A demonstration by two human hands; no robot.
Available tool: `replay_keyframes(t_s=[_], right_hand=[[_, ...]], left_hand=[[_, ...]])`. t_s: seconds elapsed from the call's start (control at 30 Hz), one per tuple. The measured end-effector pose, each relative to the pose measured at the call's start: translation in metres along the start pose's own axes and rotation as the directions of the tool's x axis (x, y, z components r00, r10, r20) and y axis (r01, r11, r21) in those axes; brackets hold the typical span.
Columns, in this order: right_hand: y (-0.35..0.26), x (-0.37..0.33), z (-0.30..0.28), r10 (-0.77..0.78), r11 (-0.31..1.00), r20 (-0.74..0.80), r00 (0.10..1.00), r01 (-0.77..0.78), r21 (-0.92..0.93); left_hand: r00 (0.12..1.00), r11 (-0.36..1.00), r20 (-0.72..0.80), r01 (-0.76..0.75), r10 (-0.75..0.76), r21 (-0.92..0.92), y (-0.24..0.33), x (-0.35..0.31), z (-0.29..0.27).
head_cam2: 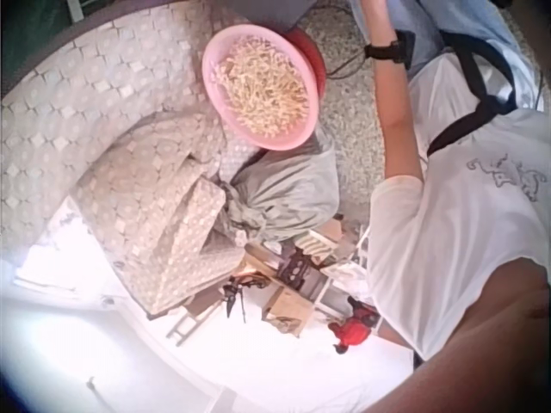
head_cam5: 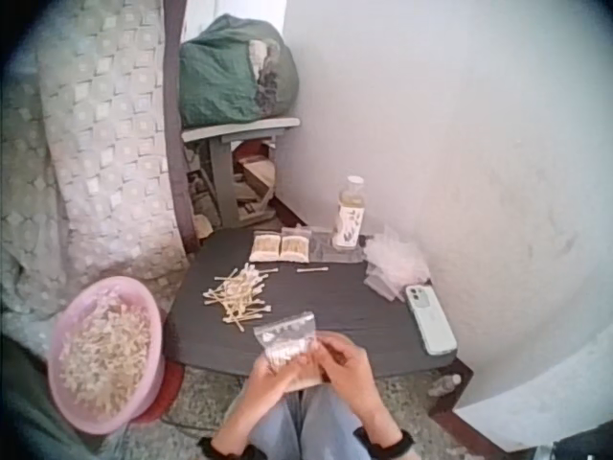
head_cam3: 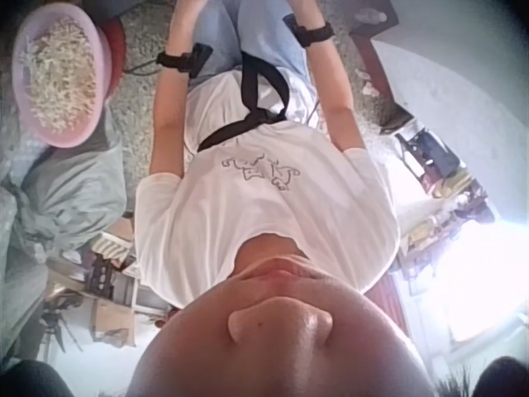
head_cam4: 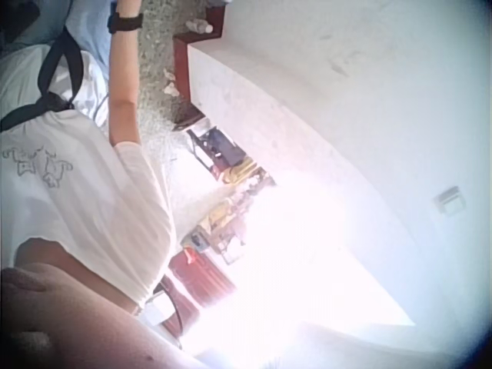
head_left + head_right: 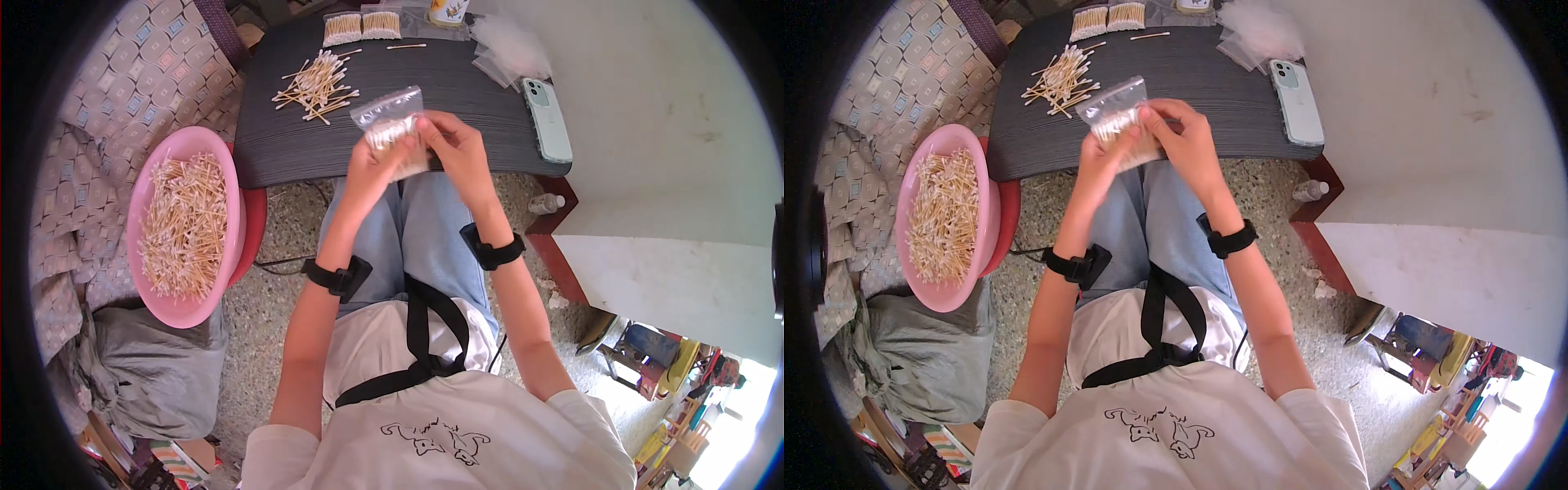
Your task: The person removes cotton swabs from a plastic bag, spreads them across the table, and then gathers them back into the bag before sealing it.
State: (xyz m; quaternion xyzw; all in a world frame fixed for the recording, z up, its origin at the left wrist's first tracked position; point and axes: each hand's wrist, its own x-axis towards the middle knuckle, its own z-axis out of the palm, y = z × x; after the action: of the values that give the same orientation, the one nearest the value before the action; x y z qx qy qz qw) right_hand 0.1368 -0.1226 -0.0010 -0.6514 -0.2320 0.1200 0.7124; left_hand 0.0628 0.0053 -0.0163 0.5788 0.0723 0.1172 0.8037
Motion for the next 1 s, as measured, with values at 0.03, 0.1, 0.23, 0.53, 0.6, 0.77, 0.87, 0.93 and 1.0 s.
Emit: replay_keyframes(t_s=[0.03,0.1,0.23,0.53,0.6,0.77,0.87,0.93,1.0], right_hand=[[-0.001,0.004,-0.003,-0.001,0.996,0.008,1.0,0.002,-0.094],[-0.006,0.016,-0.013,-0.079,0.923,0.051,0.996,0.093,-0.372],[-0.011,0.058,-0.025,-0.074,0.433,0.289,0.954,0.292,-0.853],[0.047,0.177,-0.01,-0.088,0.099,0.241,0.967,0.249,-0.963],[0.045,0.18,-0.002,-0.028,0.005,0.3,0.954,0.3,-0.954],[0.04,0.18,-0.015,-0.084,0.02,0.299,0.95,0.302,-0.953],[0.04,0.17,-0.028,-0.168,0.078,0.311,0.935,0.327,-0.942],[0.034,0.15,-0.029,-0.178,0.175,0.293,0.939,0.323,-0.93],[0.013,0.115,-0.037,-0.237,0.45,0.319,0.918,0.394,-0.801]], left_hand=[[0.999,0.992,-0.027,0.027,-0.03,-0.126,0.003,0.001,-0.002],[0.998,0.993,-0.062,-0.021,0.014,-0.116,0.005,0.003,-0.012],[0.898,0.763,-0.01,-0.368,0.441,0.532,0.01,0.017,-0.024],[0.887,-0.008,0.105,-0.113,0.45,0.994,-0.014,0.006,-0.015],[0.867,-0.02,0.114,-0.12,0.484,0.993,-0.016,0.002,-0.025],[0.849,0.088,0.232,-0.308,0.474,0.947,-0.012,0.006,-0.031],[0.856,0.12,0.275,-0.359,0.437,0.926,-0.009,0.009,-0.033],[0.855,0.142,0.279,-0.372,0.437,0.917,-0.007,0.006,-0.038],[0.853,0.161,0.278,-0.38,0.441,0.911,-0.004,0.001,-0.044]])
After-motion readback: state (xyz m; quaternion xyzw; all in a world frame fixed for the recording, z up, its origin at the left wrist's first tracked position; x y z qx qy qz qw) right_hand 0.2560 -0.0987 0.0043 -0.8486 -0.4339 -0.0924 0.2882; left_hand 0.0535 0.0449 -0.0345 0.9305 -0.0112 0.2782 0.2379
